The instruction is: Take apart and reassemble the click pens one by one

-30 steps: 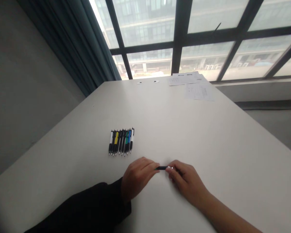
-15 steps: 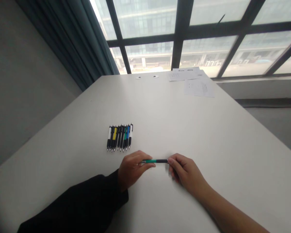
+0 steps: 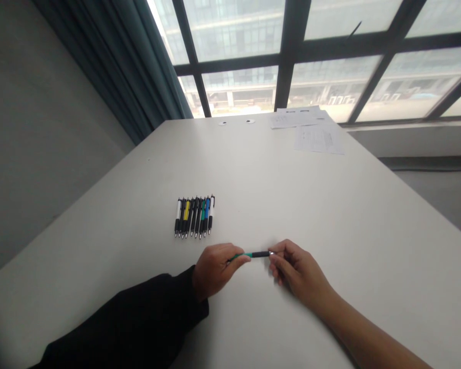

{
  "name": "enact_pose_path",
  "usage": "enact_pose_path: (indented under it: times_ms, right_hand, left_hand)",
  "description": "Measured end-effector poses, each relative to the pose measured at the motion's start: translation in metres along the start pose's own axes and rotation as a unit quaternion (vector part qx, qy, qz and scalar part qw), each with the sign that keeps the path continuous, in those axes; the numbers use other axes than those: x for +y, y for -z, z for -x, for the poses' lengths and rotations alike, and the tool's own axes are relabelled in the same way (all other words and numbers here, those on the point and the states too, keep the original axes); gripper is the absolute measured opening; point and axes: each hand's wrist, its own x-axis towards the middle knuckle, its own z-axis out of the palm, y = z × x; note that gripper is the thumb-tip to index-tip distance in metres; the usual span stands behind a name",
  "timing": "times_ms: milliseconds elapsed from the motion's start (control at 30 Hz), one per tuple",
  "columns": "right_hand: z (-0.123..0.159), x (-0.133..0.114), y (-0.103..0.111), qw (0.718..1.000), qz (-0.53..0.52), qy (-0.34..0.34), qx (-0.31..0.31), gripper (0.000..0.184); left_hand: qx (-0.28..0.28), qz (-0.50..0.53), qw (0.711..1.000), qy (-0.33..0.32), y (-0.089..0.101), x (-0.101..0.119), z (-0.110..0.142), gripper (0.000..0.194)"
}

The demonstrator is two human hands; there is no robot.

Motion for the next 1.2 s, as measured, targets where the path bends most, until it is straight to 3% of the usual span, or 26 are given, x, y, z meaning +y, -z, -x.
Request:
enact_pose_path:
  times_ms: [267, 433, 567, 700, 867, 1100, 1200]
  right_hand:
    - [0.0016, -0.0012, 0.0016, 1.000, 0.017, 0.010, 0.006, 0.036]
    - [-0.0008, -0.0019, 0.0018, 1.000, 0.004, -0.001, 0.027, 0.041]
    - [-0.0021, -0.0030, 0.0013, 0.997, -0.014, -0.019, 0.074, 0.048]
    - [-0.0002, -0.0045, 0.0000, 0.995, 0.021, -0.048, 0.087, 0.056]
    - [0.0021, -0.0069, -0.0004, 0.992, 0.087, -0.044, 0.081, 0.063]
    - [-0.0001, -0.0042, 0.0034, 0.990, -0.017, -0.070, 0.120, 0.067]
    - [-0.0005, -0.0026, 0.0041, 0.990, -0.033, -0.065, 0.122, 0.069]
  left_hand:
    - [0.016, 0.015, 1.000, 0.000, -0.0025, -0.0007, 0.0007, 0.025]
    - [0.043, 0.099, 0.994, 0.035, 0.0000, -0.0002, -0.0013, 0.018]
    - [0.071, 0.191, 0.971, 0.121, 0.0029, 0.0000, -0.0042, 0.024]
    - [0.070, 0.257, 0.949, 0.169, 0.0044, 0.0018, -0.0067, 0.024]
    - [0.071, 0.318, 0.929, 0.178, 0.0048, 0.0030, -0.0081, 0.024]
    - [0.064, 0.411, 0.893, 0.174, 0.0025, -0.0005, -0.0073, 0.043]
    - [0.064, 0.406, 0.893, 0.183, 0.0001, -0.0032, -0.0060, 0.046]
